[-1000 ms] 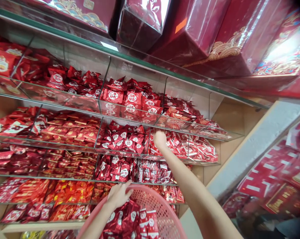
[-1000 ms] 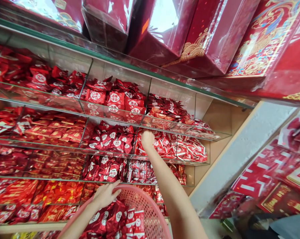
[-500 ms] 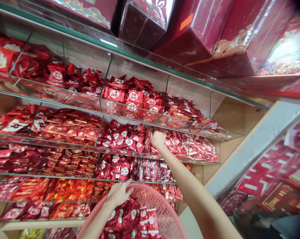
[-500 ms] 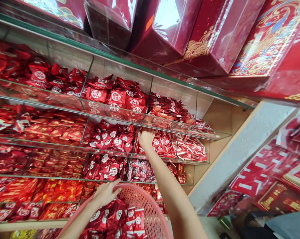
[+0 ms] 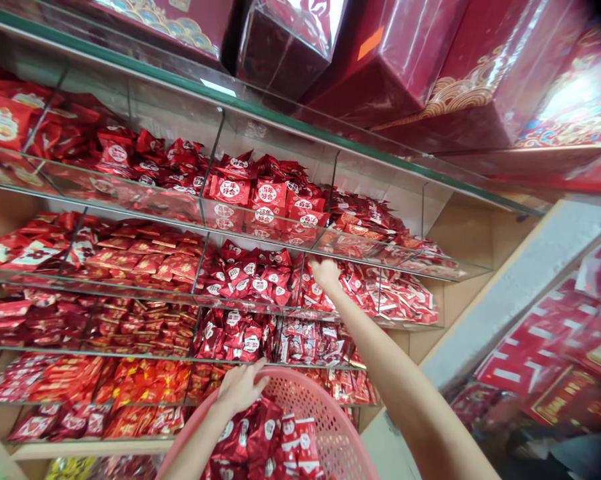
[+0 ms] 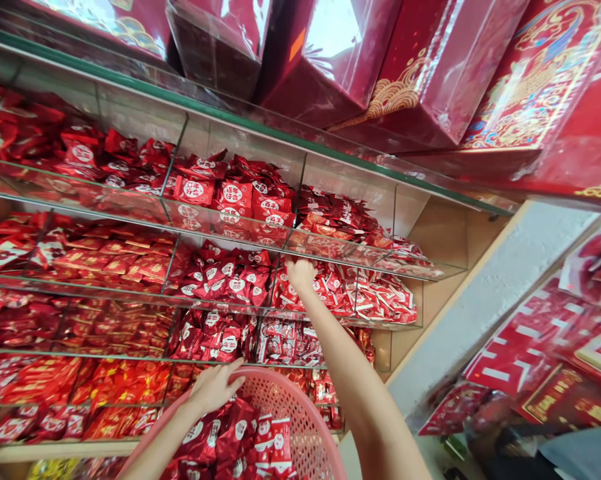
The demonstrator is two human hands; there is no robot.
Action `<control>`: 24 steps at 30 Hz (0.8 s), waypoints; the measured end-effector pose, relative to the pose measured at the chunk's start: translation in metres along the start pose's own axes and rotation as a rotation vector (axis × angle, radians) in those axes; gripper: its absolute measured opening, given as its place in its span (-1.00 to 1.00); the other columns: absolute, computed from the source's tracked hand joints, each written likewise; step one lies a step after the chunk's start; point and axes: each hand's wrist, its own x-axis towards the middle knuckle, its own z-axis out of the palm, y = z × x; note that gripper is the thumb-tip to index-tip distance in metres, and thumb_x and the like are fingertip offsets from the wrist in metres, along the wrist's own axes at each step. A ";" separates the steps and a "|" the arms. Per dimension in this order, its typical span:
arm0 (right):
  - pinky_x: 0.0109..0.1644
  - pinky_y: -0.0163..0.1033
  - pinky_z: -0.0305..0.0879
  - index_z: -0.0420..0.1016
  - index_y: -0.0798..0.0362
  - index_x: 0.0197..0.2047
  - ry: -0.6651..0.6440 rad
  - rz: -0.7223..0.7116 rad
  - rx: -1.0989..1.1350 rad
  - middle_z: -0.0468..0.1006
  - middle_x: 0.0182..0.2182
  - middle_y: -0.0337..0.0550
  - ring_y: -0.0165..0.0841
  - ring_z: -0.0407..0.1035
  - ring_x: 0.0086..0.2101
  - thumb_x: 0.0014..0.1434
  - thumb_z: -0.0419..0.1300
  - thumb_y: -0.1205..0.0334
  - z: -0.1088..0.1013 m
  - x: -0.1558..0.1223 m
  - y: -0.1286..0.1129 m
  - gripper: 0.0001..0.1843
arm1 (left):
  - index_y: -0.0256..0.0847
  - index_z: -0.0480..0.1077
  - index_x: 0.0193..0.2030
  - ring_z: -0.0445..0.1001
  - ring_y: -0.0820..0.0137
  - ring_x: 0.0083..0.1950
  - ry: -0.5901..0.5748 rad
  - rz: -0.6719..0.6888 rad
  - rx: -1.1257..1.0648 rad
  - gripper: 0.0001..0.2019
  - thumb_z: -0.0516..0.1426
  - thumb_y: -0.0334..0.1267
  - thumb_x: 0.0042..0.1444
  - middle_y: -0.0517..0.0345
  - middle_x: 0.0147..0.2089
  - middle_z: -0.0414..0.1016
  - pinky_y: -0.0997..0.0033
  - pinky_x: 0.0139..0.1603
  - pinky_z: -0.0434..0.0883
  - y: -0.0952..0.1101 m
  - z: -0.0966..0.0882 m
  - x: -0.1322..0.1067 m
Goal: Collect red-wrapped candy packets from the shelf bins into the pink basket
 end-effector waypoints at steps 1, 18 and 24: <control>-0.15 -0.16 0.07 0.37 0.16 -0.15 0.011 -0.004 0.038 0.43 -0.21 0.10 -0.16 0.28 -0.17 0.11 -0.21 -0.07 -0.003 0.002 0.004 -0.45 | 0.05 0.10 0.10 0.38 0.30 -0.13 0.001 0.001 -0.003 -0.45 -0.30 0.14 0.01 0.13 -0.17 0.46 0.32 -0.16 0.26 0.000 0.000 0.000; -0.46 -0.32 0.01 0.28 0.14 -0.38 0.026 -0.128 -0.046 0.43 -0.49 -0.04 -0.32 0.29 -0.45 0.03 -0.07 -0.10 -0.001 -0.042 0.037 -0.57 | 0.02 0.07 0.12 0.39 0.30 -0.14 -0.012 -0.001 0.005 -0.45 -0.28 0.13 0.01 0.09 -0.17 0.45 0.32 -0.18 0.26 0.003 -0.003 -0.001; -0.41 -0.29 0.04 0.22 0.19 -0.24 0.056 -0.118 -0.092 0.44 -0.42 0.06 -0.25 0.33 -0.37 0.08 -0.06 0.01 -0.007 -0.047 0.024 -0.62 | 0.04 0.07 0.11 0.39 0.29 -0.17 -0.019 -0.006 0.027 -0.46 -0.28 0.12 0.01 0.10 -0.21 0.46 0.31 -0.20 0.26 0.003 -0.004 -0.001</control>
